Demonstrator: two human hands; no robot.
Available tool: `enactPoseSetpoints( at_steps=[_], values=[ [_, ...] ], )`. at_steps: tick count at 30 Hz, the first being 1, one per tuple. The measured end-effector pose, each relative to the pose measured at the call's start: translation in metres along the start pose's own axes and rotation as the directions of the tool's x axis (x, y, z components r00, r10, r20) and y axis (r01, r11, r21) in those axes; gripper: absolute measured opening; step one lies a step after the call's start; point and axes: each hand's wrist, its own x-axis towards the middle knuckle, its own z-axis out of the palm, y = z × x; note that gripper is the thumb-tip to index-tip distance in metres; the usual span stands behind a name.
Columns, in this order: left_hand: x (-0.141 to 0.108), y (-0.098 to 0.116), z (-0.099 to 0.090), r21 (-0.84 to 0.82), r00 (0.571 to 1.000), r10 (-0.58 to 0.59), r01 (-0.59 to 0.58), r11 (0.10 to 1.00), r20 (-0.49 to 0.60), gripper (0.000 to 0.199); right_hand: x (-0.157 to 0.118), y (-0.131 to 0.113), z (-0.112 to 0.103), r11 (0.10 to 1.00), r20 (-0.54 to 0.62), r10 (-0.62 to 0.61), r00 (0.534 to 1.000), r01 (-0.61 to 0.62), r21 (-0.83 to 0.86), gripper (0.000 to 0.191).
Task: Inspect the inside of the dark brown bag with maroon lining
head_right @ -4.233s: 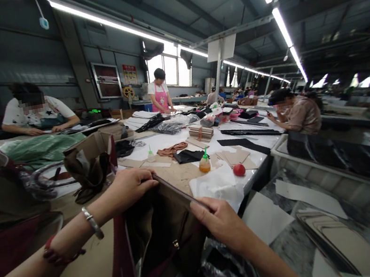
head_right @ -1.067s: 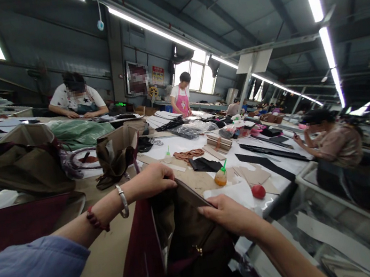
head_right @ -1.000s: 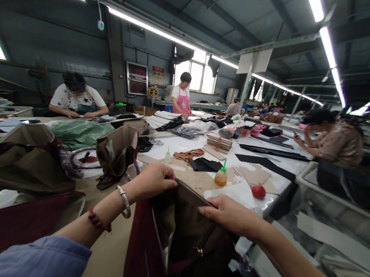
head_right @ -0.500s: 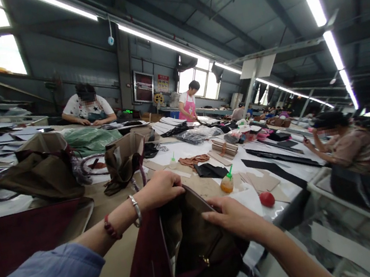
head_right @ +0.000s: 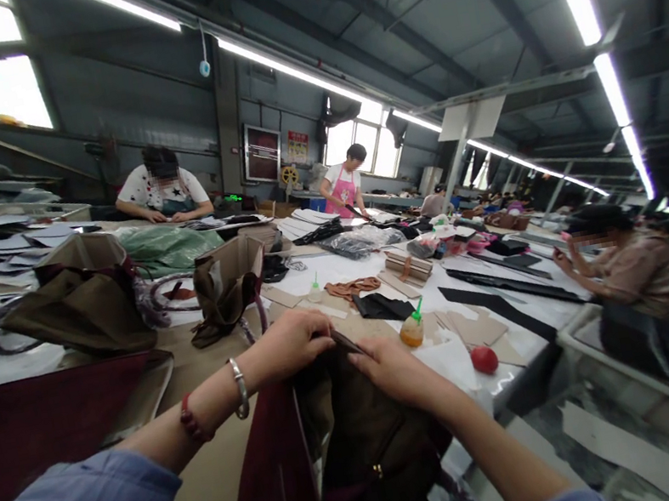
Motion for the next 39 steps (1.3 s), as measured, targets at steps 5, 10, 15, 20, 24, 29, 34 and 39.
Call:
enactPoseSetpoints(
  at_steps=[5,10,15,20,24,29,34,39],
  values=[
    [0.004,0.003,0.0,-0.006,0.997,-0.071,0.071,0.997,-0.004,0.015,-0.001,-0.002,0.0,0.999,0.01,-0.011,1.0,0.01,0.05,0.022],
    [0.005,0.003,0.0,0.0,0.996,-0.088,0.088,0.996,-0.005,0.015,-0.001,0.0,0.0,0.996,0.023,-0.01,1.0,0.008,0.086,0.023],
    [0.006,0.003,0.0,0.003,0.996,-0.084,0.084,0.996,0.005,0.015,0.0,0.001,0.001,0.997,0.029,-0.001,1.0,-0.001,0.076,0.023],
    [0.007,0.003,-0.002,-0.003,0.996,-0.084,0.084,0.996,0.02,0.013,-0.001,0.0,0.0,0.998,0.011,-0.022,1.0,0.021,0.067,0.023],
    [0.006,0.002,-0.002,-0.003,0.997,-0.076,0.076,0.997,0.013,0.013,-0.002,-0.003,-0.001,0.994,0.028,-0.036,0.999,0.033,0.106,0.022],
    [0.006,0.002,0.002,0.018,0.997,-0.079,0.079,0.997,-0.017,0.016,0.004,-0.007,-0.003,0.995,0.096,0.024,0.995,-0.033,0.09,0.024],
    [0.005,0.0,0.007,0.052,0.997,-0.075,0.077,0.996,-0.037,0.018,0.024,-0.007,0.0,0.982,-0.016,-0.013,1.0,0.01,-0.189,0.017],
    [-0.005,-0.008,-0.002,0.045,0.994,0.08,-0.076,0.996,-0.08,0.01,0.028,-0.005,0.002,0.982,-0.03,-0.058,0.998,0.051,-0.184,0.019]
  ],
)
